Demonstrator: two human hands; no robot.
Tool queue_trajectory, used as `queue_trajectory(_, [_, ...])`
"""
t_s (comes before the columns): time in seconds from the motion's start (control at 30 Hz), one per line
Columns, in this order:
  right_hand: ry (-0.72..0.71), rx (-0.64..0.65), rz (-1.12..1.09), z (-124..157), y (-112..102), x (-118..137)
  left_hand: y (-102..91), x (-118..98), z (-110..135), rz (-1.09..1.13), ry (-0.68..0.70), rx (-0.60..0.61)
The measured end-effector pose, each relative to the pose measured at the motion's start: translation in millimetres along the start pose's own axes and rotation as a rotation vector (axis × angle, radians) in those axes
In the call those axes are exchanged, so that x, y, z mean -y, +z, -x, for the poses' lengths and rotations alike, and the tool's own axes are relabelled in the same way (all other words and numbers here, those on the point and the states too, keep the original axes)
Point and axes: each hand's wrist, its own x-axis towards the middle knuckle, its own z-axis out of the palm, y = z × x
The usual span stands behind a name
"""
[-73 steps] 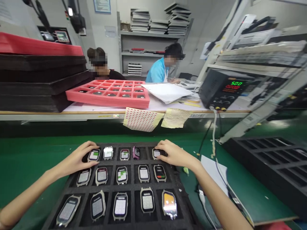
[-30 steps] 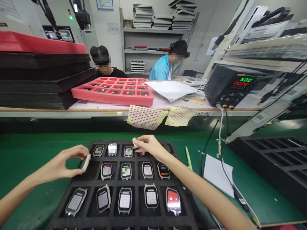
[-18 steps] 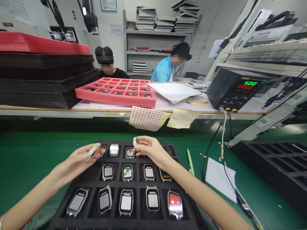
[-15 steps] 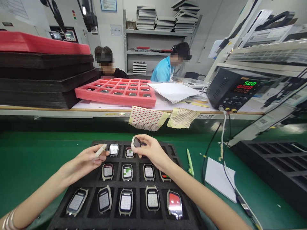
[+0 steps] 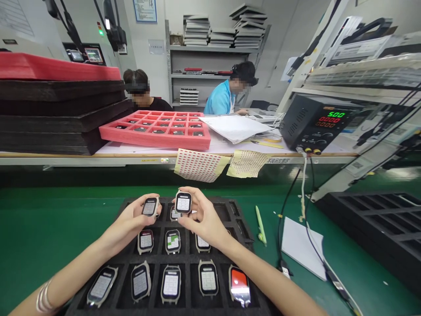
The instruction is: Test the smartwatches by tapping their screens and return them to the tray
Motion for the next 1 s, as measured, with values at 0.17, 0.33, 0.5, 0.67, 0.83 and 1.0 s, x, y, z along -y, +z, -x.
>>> queue_trajectory(0.17, [-0.021, -0.102, 0.026, 3, 4, 3, 2.7, 3, 5, 0.044, -0.03, 0.122])
queue_trajectory(0.33, [-0.061, -0.201, 0.092, 4, 7, 8, 4.0, 13, 8, -0.046, 0.055, 0.187])
queue_trajectory(0.5, [-0.061, -0.173, 0.101, 8, 4, 6, 5.7, 14, 9, -0.155, 0.095, 0.188])
queue_trajectory(0.67, [-0.066, -0.139, 0.085, 14, 4, 6, 6.8, 11, 6, -0.2, 0.124, 0.167])
queue_trajectory(0.83, [-0.06, -0.142, 0.066, 13, 2, 5, 3.8, 12, 8, -0.111, 0.154, 0.184])
queue_trajectory(1.0, [-0.037, -0.19, 0.086, 13, 10, 13, 5.0, 12, 12, -0.036, 0.143, 0.206])
